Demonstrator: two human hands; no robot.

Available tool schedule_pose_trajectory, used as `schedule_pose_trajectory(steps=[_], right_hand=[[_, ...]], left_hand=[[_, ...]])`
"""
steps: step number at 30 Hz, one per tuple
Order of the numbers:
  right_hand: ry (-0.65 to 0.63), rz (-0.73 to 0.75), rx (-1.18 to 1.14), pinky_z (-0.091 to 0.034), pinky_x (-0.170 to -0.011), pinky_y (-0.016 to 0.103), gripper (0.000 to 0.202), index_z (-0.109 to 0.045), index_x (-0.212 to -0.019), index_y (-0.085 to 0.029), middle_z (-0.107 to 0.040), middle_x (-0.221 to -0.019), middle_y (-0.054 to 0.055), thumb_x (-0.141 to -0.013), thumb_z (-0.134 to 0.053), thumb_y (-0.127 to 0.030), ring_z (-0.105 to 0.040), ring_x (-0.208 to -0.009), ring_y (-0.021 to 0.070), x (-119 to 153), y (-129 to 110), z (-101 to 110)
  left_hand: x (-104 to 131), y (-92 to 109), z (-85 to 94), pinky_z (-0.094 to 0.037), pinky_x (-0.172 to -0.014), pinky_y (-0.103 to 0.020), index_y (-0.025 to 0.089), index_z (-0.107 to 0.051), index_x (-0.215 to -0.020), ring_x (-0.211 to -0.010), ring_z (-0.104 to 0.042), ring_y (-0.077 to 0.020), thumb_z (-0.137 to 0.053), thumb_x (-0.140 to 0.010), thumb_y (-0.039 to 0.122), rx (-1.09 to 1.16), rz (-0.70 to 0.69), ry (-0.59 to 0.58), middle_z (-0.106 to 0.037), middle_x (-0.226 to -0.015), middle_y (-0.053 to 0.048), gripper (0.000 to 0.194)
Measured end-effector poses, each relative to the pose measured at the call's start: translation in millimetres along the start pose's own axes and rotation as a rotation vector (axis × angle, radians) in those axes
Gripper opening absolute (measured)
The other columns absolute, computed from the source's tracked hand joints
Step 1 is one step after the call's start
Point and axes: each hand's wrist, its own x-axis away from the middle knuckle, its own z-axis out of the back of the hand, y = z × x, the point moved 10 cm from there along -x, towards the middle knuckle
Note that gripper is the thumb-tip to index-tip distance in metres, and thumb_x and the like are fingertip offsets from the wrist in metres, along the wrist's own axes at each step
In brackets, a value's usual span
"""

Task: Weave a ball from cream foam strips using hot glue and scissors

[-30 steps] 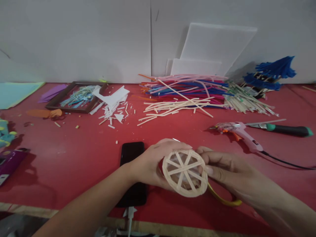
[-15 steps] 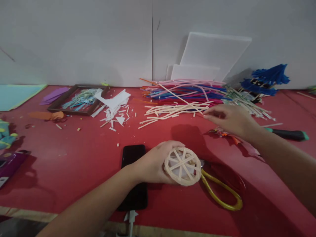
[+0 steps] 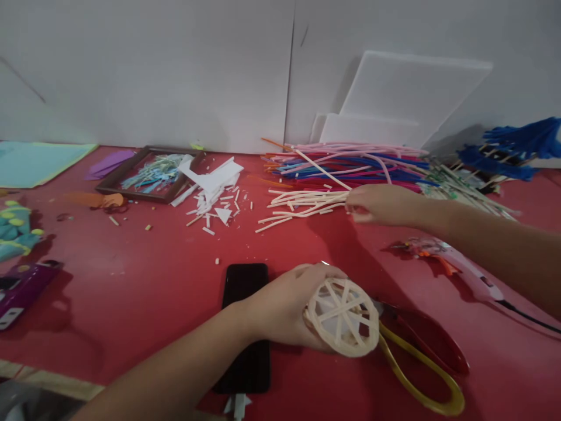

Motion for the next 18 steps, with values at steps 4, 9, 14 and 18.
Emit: schedule_pose_trajectory(steps=[4, 9, 14, 18], right_hand=[[-0.157, 0.079, 0.089, -0.057, -0.093, 0.045, 0.037, -0.061, -0.127, -0.019, -0.063, -0.130, 0.010, -0.097, -0.062, -0.040, -0.065, -0.110, 0.0224, -15.0, -32.6, -12.8], [-0.223, 0.079, 0.138, -0.057, -0.093, 0.046, 0.039, -0.061, -0.128, -0.018, -0.063, -0.131, 0.011, -0.096, -0.063, -0.040, -0.064, -0.111, 0.0230, -27.3, -46.6, -21.0], [-0.243, 0.047, 0.098, -0.057, -0.093, 0.045, 0.037, -0.061, -0.128, -0.020, -0.063, -0.131, 0.010, -0.097, -0.062, -0.040, -0.064, -0.111, 0.0227, -28.0, -45.8, -21.1], [-0.264, 0.006, 0.038, -0.057, -0.093, 0.045, 0.038, -0.061, -0.128, -0.019, -0.063, -0.131, 0.010, -0.097, -0.062, -0.040, -0.064, -0.111, 0.0231, -28.0, -45.2, -21.3]], left_hand=[[0.6, -2.0, -0.9, -0.050, -0.105, -0.046, 0.018, -0.065, -0.116, -0.113, -0.068, -0.0327, -0.088, -0.063, 0.054, 0.000, 0.004, 0.005, -0.072, -0.121, -0.015, 0.068], [1.7, -2.6, -0.5, -0.049, -0.107, -0.045, 0.018, -0.063, -0.116, -0.112, -0.069, -0.0314, -0.086, -0.067, 0.053, -0.008, -0.014, 0.023, -0.072, -0.121, -0.014, 0.065], [0.8, -3.0, -1.1, -0.051, -0.105, -0.046, 0.019, -0.065, -0.115, -0.113, -0.069, -0.0321, -0.086, -0.065, 0.055, 0.009, 0.001, 0.017, -0.071, -0.121, -0.014, 0.065], [1.1, -3.6, -0.6, -0.052, -0.103, -0.046, 0.019, -0.065, -0.117, -0.113, -0.069, -0.0327, -0.086, -0.066, 0.055, 0.017, 0.000, 0.016, -0.071, -0.120, -0.014, 0.066]])
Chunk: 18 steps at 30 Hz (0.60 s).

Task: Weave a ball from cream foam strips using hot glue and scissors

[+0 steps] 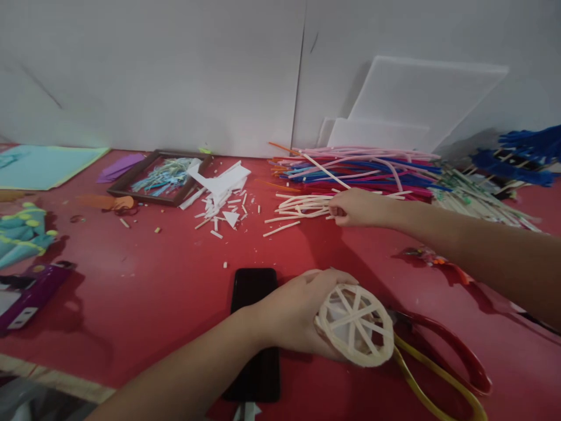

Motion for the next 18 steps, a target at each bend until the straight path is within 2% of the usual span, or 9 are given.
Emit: schedule_pose_trajectory(steps=[3, 5, 8, 10, 12, 14, 16, 18], right_hand=[[-0.020, -0.003, -0.081, -0.057, -0.093, 0.046, 0.039, -0.061, -0.128, -0.019, -0.062, -0.131, 0.009, -0.096, -0.063, -0.041, -0.064, -0.112, 0.0243, -2.1, -7.5, 5.0], [-0.015, -0.012, -0.148, -0.058, -0.090, 0.044, 0.037, -0.063, -0.124, -0.018, -0.065, -0.126, 0.008, -0.096, -0.064, -0.041, -0.066, -0.107, 0.0234, -7.8, -16.5, 15.6], [0.080, -0.059, -0.261, -0.058, -0.079, 0.035, 0.022, -0.070, -0.105, -0.015, -0.073, -0.098, 0.006, -0.096, -0.062, -0.033, -0.069, -0.086, 0.0181, -26.5, -30.4, 45.5], [0.201, -0.095, -0.320, -0.056, -0.075, 0.032, 0.023, -0.070, -0.107, -0.014, -0.074, -0.092, 0.008, -0.097, -0.056, -0.029, -0.069, -0.079, 0.0176, -43.4, -37.2, 70.1], [0.304, -0.111, -0.361, -0.055, -0.078, 0.032, 0.029, -0.068, -0.117, -0.011, -0.075, -0.098, 0.011, -0.098, -0.054, -0.029, -0.070, -0.083, 0.0179, -59.5, -42.4, 90.0], [0.366, -0.099, -0.386, -0.053, -0.087, 0.033, 0.033, -0.068, -0.120, -0.010, -0.074, -0.111, 0.013, -0.092, -0.065, -0.026, -0.070, -0.096, 0.0198, -70.7, -46.9, 102.9], [0.410, -0.077, -0.403, -0.050, -0.095, 0.033, 0.039, -0.069, -0.120, -0.010, -0.071, -0.122, 0.013, -0.085, -0.074, -0.025, -0.067, -0.108, 0.0220, -71.9, -50.0, 110.6], [0.444, -0.059, -0.419, -0.049, -0.097, 0.033, 0.040, -0.070, -0.119, -0.011, -0.070, -0.126, 0.012, -0.083, -0.076, -0.027, -0.066, -0.112, 0.0217, -60.7, -50.8, 113.5]], left_hand=[[0.3, 0.7, -0.2, -0.051, -0.105, -0.045, 0.020, -0.067, -0.115, -0.113, -0.068, -0.0316, -0.085, -0.068, 0.055, -0.022, -0.011, -0.009, -0.072, -0.119, -0.012, 0.061], [1.0, 1.7, -0.9, -0.050, -0.107, -0.044, 0.022, -0.067, -0.114, -0.114, -0.068, -0.0306, -0.085, -0.069, 0.055, -0.038, -0.031, -0.017, -0.072, -0.119, -0.011, 0.058], [2.9, -1.0, 0.0, -0.047, -0.110, -0.046, 0.023, -0.066, -0.116, -0.118, -0.066, -0.0320, -0.086, -0.067, 0.056, -0.061, -0.034, 0.002, -0.070, -0.121, -0.011, 0.062], [4.3, -4.1, 4.7, -0.046, -0.110, -0.048, 0.022, -0.064, -0.120, -0.120, -0.064, -0.0338, -0.087, -0.065, 0.058, -0.075, -0.024, 0.057, -0.069, -0.123, -0.013, 0.070], [5.3, -6.0, 6.5, -0.045, -0.111, -0.049, 0.022, -0.062, -0.123, -0.123, -0.062, -0.0353, -0.089, -0.063, 0.058, -0.095, -0.018, 0.079, -0.067, -0.126, -0.014, 0.075], [5.8, -6.9, 6.1, -0.045, -0.112, -0.050, 0.022, -0.060, -0.127, -0.125, -0.060, -0.0363, -0.089, -0.063, 0.055, -0.115, -0.016, 0.073, -0.066, -0.127, -0.015, 0.077], [6.7, -7.1, 7.9, -0.046, -0.111, -0.050, 0.021, -0.055, -0.135, -0.122, -0.062, -0.0356, -0.088, -0.066, 0.051, -0.110, -0.018, 0.088, -0.066, -0.126, -0.015, 0.081], [8.5, -6.7, 10.3, -0.048, -0.110, -0.050, 0.019, -0.045, -0.144, -0.122, -0.062, -0.0350, -0.086, -0.070, 0.046, -0.096, -0.029, 0.108, -0.065, -0.129, -0.017, 0.089]])
